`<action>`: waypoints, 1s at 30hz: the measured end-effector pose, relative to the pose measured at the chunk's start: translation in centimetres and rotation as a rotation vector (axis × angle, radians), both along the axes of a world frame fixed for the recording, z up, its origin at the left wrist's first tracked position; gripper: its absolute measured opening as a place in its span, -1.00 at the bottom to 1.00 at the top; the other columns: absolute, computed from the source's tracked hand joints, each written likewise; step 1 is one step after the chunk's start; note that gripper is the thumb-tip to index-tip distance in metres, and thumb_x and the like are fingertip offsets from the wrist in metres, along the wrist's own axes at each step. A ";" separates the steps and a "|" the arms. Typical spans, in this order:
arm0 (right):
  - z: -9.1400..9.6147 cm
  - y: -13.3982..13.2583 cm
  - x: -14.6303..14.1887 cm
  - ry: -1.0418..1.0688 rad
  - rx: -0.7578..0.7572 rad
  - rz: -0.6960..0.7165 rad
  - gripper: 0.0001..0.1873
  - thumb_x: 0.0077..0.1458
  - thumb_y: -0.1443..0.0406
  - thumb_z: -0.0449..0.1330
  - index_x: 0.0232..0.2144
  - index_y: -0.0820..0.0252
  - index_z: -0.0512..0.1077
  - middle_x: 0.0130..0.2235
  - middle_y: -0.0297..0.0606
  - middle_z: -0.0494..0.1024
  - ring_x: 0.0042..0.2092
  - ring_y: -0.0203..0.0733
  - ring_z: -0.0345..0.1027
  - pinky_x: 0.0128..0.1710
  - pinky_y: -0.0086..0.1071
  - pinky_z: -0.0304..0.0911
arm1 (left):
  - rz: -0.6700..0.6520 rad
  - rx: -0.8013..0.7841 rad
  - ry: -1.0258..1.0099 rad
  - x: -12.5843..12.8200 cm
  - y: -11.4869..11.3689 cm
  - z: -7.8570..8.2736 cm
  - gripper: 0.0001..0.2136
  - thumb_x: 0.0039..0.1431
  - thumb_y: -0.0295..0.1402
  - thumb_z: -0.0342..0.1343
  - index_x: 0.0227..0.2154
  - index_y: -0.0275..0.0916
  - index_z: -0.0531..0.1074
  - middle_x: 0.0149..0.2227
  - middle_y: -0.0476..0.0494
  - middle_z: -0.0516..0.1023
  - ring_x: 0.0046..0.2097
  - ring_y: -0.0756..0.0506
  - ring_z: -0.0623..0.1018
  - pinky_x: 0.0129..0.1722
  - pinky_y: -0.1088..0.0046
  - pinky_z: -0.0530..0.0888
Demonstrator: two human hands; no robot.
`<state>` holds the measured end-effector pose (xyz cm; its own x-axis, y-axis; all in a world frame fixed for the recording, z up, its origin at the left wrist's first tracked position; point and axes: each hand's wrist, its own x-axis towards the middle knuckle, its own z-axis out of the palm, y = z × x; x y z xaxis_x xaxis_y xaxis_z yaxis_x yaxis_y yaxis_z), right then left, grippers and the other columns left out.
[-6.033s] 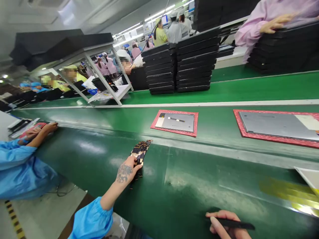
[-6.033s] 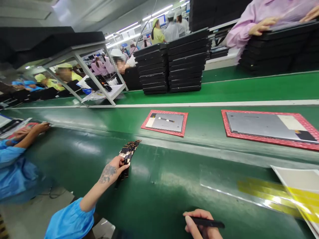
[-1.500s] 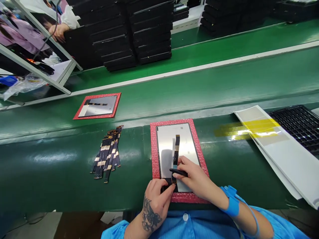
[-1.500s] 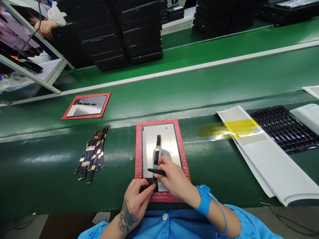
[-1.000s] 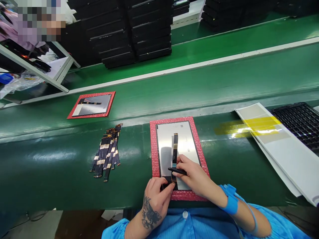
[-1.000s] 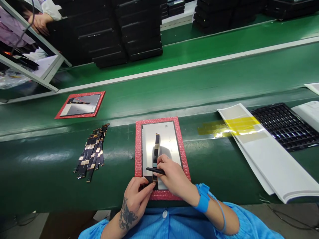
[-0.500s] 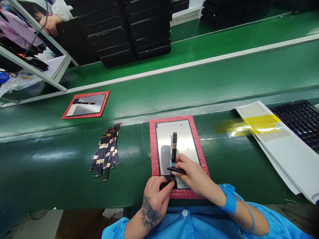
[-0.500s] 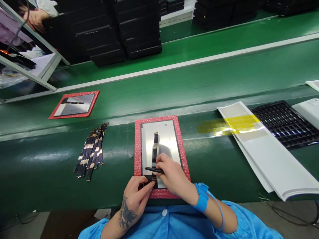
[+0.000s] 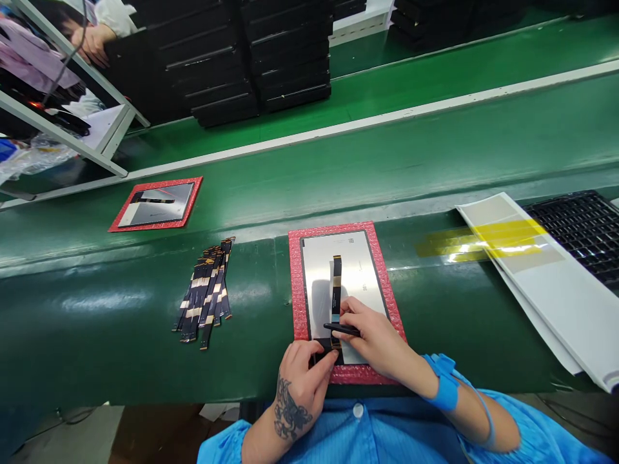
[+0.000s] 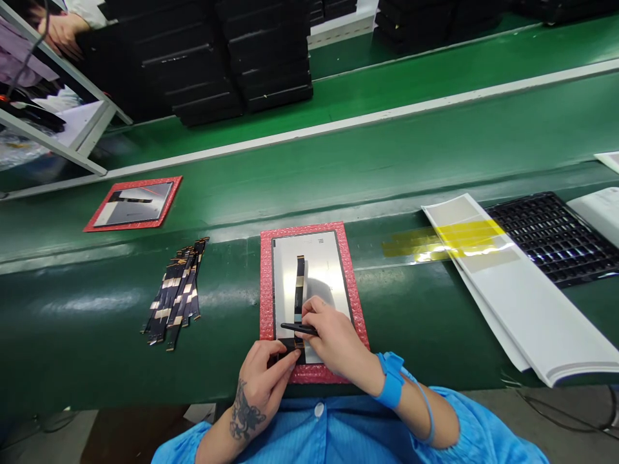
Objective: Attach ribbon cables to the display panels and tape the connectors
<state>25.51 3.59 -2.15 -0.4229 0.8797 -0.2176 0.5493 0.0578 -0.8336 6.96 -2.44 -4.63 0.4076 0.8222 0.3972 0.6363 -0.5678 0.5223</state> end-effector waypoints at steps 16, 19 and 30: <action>0.1 0.1 0.1 -0.039 -0.006 0.040 -0.80 0.06 0.50 0.14 -0.54 0.19 0.35 -0.29 -0.31 0.33 -0.31 -0.25 0.29 -0.35 -0.39 0.20 | 0.006 0.004 0.022 0.0 0.1 0.4 -0.76 0.20 -0.51 -0.02 -0.16 -0.26 0.49 -0.28 -0.18 0.39 -0.25 -0.02 0.36 -0.33 0.51 0.37; 0.2 0.1 0.0 -0.072 -0.016 0.049 -0.79 0.05 0.52 0.14 -0.54 0.20 0.35 -0.29 -0.31 0.32 -0.32 -0.26 0.29 -0.36 -0.40 0.19 | 0.003 0.033 0.067 -0.1 -0.1 0.4 -0.75 0.22 -0.50 -0.05 -0.12 -0.26 0.48 -0.26 -0.19 0.39 -0.22 -0.04 0.37 -0.30 0.49 0.39; 0.4 0.1 0.1 -0.092 -0.005 0.053 -0.79 0.06 0.49 0.14 -0.55 0.20 0.35 -0.31 -0.31 0.33 -0.34 -0.25 0.29 -0.38 -0.38 0.19 | 0.086 0.122 0.234 0.1 -1.0 -0.2 -0.72 0.23 -0.46 -0.04 -0.05 -0.20 0.46 -0.17 -0.17 0.37 -0.14 -0.09 0.34 -0.13 0.37 0.34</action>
